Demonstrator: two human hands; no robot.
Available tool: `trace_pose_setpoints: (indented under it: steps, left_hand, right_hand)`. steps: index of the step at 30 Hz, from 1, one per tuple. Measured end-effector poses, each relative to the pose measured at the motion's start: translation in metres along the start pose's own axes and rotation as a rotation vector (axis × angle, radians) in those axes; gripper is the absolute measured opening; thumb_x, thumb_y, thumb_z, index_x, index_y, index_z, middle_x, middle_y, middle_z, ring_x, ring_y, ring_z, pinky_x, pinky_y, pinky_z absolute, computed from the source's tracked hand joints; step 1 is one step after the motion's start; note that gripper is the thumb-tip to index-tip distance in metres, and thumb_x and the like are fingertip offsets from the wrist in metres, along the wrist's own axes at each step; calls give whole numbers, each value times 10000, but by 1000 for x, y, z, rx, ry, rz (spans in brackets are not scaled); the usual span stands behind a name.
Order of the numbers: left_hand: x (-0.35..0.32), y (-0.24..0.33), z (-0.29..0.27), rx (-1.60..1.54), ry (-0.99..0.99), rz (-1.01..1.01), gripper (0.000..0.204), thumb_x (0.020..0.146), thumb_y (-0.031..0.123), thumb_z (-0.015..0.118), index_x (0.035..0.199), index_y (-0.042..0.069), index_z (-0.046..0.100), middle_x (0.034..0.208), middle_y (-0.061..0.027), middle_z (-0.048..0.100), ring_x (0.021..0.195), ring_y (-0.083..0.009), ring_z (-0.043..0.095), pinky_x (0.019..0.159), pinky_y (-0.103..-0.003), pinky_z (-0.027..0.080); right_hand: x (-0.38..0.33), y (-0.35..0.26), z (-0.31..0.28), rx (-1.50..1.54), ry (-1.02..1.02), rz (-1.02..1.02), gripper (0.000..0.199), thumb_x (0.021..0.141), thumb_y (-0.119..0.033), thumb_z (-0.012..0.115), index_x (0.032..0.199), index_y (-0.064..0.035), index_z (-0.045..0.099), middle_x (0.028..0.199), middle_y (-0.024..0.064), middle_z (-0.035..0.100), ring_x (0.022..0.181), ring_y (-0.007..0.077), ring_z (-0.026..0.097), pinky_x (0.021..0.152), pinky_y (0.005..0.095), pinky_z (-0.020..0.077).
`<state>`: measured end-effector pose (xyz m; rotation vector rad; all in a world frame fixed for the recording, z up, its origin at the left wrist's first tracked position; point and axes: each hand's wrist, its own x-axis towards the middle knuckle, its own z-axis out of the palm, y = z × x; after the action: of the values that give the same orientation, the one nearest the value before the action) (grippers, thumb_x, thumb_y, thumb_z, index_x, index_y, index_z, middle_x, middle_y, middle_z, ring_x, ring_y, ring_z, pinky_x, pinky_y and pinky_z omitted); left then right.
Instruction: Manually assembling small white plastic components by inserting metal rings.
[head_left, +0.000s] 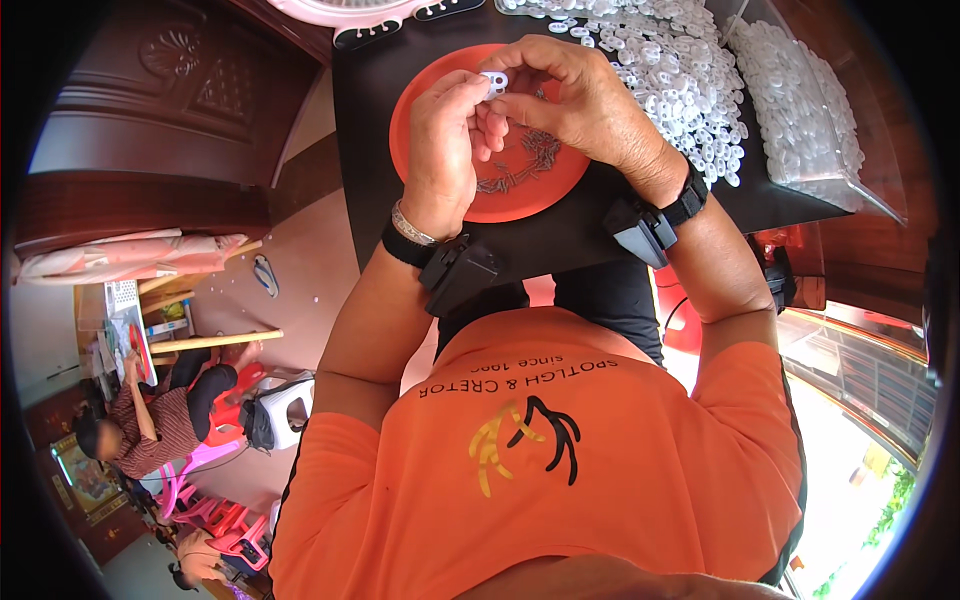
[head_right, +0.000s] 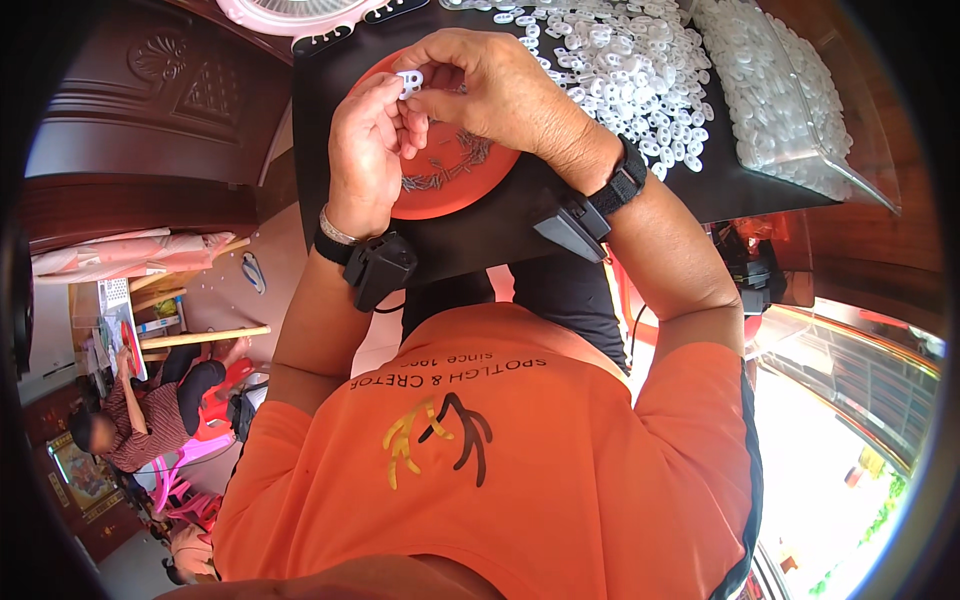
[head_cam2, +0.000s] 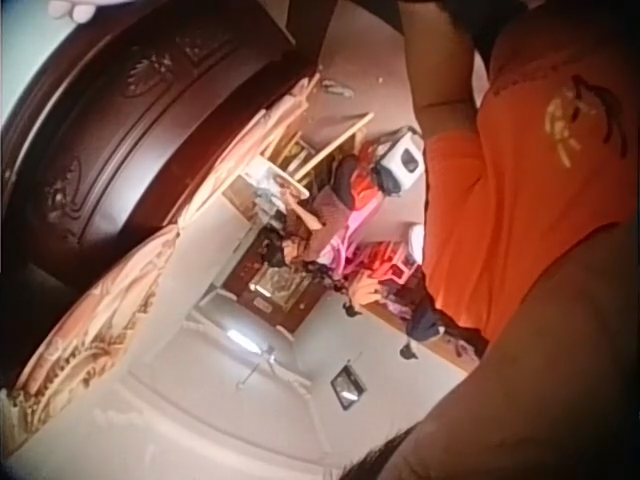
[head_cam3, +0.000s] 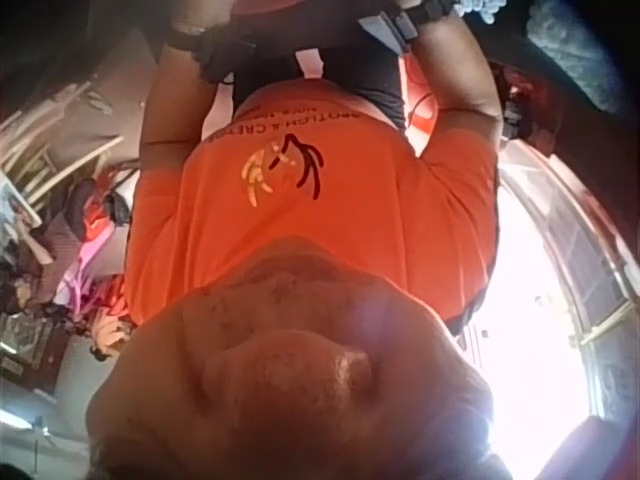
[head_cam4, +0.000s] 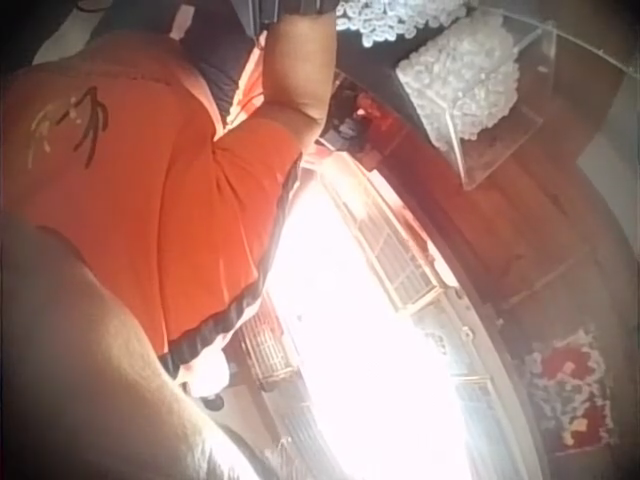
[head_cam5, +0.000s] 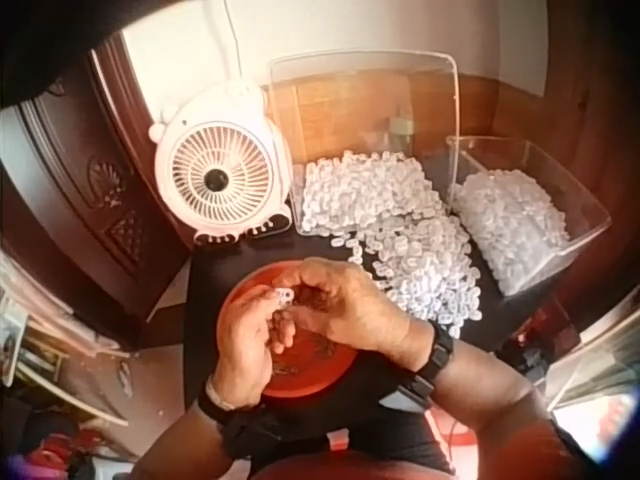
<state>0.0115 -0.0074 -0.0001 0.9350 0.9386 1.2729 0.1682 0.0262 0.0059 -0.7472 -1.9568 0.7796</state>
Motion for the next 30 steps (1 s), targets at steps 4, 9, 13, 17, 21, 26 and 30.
trace_pose_setpoints:
  steps: [4,9,13,17,21,26,30]
  left_hand:
    - [-2,-2,3,65,41,79,180,855,191,516,788,35,575,608,-13,542,490,-65,474,441,-185,344]
    - [-5,-5,6,91,105,159,175,856,167,530,803,9,580,623,-14,540,507,-60,466,457,-194,362]
    - [-5,-4,8,133,83,144,195,860,176,522,802,3,592,622,-21,552,507,-64,475,456,-193,363]
    - [-4,-4,4,73,80,109,220,858,205,515,790,13,599,598,-22,551,487,-75,487,439,-190,353]
    - [-3,-2,2,64,62,79,223,853,216,513,777,24,599,579,-19,544,471,-80,489,425,-189,340]
    - [-4,-1,4,94,53,104,220,846,215,520,764,25,596,571,-17,539,473,-76,491,421,-184,333]
    - [-5,-2,5,80,46,130,229,851,203,508,783,7,606,585,-24,555,481,-79,499,423,-184,339]
  right_hand:
    - [0,-3,2,-33,-3,-13,353,715,-138,739,1034,-36,630,843,90,643,758,172,638,700,276,516]
    - [0,-6,6,-180,21,-92,316,729,-128,735,1006,-29,619,872,79,637,772,160,632,693,278,511]
    - [-2,-3,12,-299,97,-183,351,694,-189,741,992,-47,622,824,135,642,744,277,637,646,324,521]
    - [-3,-5,13,-240,80,-99,299,728,-226,717,953,-53,622,745,129,637,680,305,626,601,341,514]
    - [-3,-2,13,-228,81,-120,253,748,-232,704,901,-51,614,710,120,631,646,305,621,567,348,506]
    - [-4,-3,12,-269,94,-138,229,757,-222,694,883,-51,607,704,120,626,647,305,620,560,350,504]
    - [-4,-5,11,-285,82,-141,215,762,-206,683,888,-53,599,696,117,623,653,301,622,560,353,505]
